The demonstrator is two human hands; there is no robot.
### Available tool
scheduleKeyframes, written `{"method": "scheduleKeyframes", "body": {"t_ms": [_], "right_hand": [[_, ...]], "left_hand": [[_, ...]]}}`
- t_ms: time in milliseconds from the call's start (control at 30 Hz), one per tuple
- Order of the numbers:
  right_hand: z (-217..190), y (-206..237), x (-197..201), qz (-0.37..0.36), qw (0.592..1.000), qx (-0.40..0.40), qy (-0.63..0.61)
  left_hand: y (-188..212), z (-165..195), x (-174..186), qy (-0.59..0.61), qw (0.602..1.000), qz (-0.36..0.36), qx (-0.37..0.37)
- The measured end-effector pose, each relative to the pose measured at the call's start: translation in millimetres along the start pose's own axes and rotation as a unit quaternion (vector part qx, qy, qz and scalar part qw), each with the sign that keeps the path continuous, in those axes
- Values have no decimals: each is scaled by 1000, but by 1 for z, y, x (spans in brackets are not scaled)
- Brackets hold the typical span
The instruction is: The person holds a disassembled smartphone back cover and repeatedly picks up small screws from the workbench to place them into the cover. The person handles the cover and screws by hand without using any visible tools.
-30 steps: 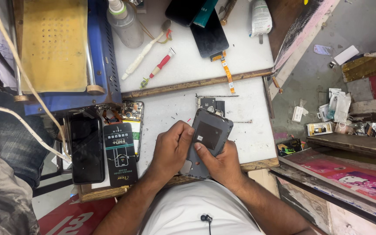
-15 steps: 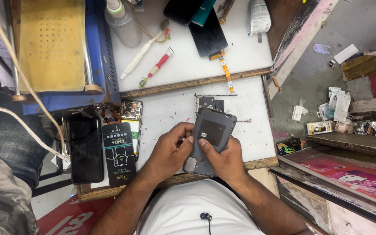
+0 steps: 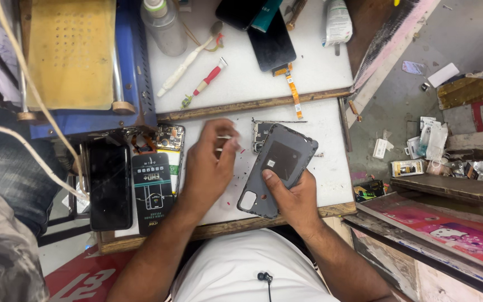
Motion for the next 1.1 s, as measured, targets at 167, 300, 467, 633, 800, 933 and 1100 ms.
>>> {"method": "scheduleKeyframes", "body": {"t_ms": [167, 300, 467, 633, 800, 933, 1100], "right_hand": [[-5, -3, 6, 23, 1000, 14, 1], [-6, -4, 3, 31, 998, 28, 44], [-6, -5, 2, 56, 995, 45, 65], [-3, -6, 4, 77, 995, 35, 60], [-2, -1, 6, -18, 999, 44, 6], [-9, 2, 5, 50, 991, 87, 85], [-23, 4, 2, 67, 960, 164, 215]], "left_hand": [[23, 4, 8, -124, 980, -124, 89], [44, -10, 1, -124, 969, -162, 137], [48, -20, 2, -15, 976, -175, 133], [48, -26, 4, 59, 957, -176, 221], [47, -27, -6, 91, 976, -107, 164], [45, -14, -7, -123, 986, -108, -13], [40, 1, -12, -278, 951, -85, -107]]}}
Point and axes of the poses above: each hand's wrist, its own y-axis away from the middle knuckle, its own x-axis out of the back of the hand, z = x × y, the point moved 1 cm from there along -y, towards the middle knuckle, and after that the axes turned 6 degrees about y, right-handed, at the moved point
